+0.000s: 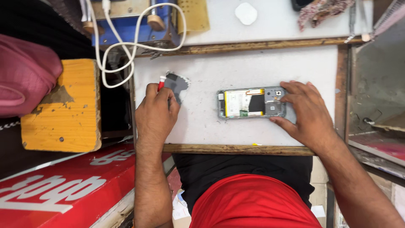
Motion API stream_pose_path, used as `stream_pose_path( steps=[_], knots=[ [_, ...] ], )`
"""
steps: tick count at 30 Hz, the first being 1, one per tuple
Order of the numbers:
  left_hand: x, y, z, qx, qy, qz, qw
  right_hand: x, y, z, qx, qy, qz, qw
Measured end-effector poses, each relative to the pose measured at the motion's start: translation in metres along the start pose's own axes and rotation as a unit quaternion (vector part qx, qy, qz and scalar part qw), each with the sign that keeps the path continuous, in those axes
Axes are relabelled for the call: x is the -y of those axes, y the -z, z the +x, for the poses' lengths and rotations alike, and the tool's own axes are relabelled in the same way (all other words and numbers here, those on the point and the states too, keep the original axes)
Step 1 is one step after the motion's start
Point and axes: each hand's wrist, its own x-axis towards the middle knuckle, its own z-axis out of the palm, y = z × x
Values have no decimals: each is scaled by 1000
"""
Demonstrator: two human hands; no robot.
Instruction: The person removes the back cover of a light blue smartphone, then uses a red-handled screwdriver to unscrew internal components. After setting the screwdriver down, the person picks up a dark blue smartphone and wipes its screen and edges with a white cloth.
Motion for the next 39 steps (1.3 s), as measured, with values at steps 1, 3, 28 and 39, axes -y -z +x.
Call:
stream_pose_path(
  steps=[1, 3, 28, 39],
  knots=[
    [4, 3, -1, 5, 1, -4, 1000, 1, 0, 1, 5, -2, -7, 1000],
    [6, 5, -2, 26, 26, -16, 999, 2, -1, 2, 18, -11, -19, 1000],
    [-55, -68, -20, -144, -140, -351, 915, -7, -8, 1, 31, -29, -36, 998],
    [-57, -40, -20, -98, -214, -213, 948, -8, -9, 2, 33, -29, -27, 999]
  ],
)
